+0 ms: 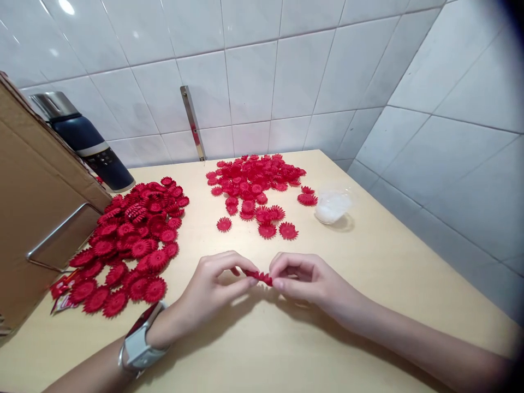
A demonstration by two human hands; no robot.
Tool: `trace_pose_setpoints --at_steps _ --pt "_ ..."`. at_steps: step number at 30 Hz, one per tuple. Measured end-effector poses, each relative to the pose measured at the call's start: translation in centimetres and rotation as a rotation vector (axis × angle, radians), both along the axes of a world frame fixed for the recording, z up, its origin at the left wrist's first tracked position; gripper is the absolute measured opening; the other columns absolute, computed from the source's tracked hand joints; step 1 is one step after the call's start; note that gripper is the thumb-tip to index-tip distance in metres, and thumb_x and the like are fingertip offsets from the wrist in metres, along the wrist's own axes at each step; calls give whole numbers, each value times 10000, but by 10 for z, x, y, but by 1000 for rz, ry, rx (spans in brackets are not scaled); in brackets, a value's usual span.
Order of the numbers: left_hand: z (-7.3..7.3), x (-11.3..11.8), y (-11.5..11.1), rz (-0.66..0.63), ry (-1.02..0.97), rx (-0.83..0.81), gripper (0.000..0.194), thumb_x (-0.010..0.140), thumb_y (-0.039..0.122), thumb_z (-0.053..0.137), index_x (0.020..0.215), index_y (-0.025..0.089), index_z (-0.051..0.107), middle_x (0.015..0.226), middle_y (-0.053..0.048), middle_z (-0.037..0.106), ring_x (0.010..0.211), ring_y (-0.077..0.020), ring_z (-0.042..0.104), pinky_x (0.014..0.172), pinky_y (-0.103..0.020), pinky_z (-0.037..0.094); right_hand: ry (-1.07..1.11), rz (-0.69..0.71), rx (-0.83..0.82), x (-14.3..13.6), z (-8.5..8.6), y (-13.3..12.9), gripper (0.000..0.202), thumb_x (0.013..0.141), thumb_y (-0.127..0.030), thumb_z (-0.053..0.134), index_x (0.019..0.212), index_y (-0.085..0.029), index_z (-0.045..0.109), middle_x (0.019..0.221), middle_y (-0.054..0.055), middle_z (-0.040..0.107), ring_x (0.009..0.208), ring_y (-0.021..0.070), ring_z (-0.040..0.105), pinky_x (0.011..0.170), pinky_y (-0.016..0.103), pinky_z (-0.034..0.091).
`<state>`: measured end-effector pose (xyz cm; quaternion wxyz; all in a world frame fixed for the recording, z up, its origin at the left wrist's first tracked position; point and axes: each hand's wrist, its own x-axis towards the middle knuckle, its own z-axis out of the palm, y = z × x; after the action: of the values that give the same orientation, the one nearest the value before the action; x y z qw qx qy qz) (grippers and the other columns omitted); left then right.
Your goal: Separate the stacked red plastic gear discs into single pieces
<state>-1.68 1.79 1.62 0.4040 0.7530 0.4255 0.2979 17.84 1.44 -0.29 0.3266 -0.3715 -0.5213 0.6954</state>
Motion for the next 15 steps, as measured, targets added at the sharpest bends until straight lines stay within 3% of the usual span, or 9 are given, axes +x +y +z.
trace_pose_setpoints --at_steps 3,6,11,15 --pt "-1 0 -3 -57 39 147 86 775 168 597 818 170 672 794 -32 661 749 -133 596 693 -231 457 -30 101 48 0 -1 -2 155 715 -218 664 820 -164 562 538 -78 424 482 58 331 463 198 250" --pt "0 2 -7 -101 53 206 88 771 174 604 829 158 668 793 -44 658 758 -140 587 691 -238 455 -90 85 119 -1 0 -5 101 761 -244 623 791 -161 574 583 -56 459 510 63 354 473 201 269" --pt "-2 2 -6 -28 0 -17 202 725 192 652 924 172 618 862 -27 659 792 -145 598 736 -250 465 -219 -7 351 0 2 -8 105 815 -258 549 784 -176 605 715 7 568 609 110 452 534 239 336" --pt "-4 0 -2 -21 -67 -98 37 750 158 614 775 158 642 806 -24 649 764 -145 598 726 -257 467 -249 -8 474 3 1 -6 61 796 -215 556 796 -185 609 831 37 595 604 112 461 509 243 341"
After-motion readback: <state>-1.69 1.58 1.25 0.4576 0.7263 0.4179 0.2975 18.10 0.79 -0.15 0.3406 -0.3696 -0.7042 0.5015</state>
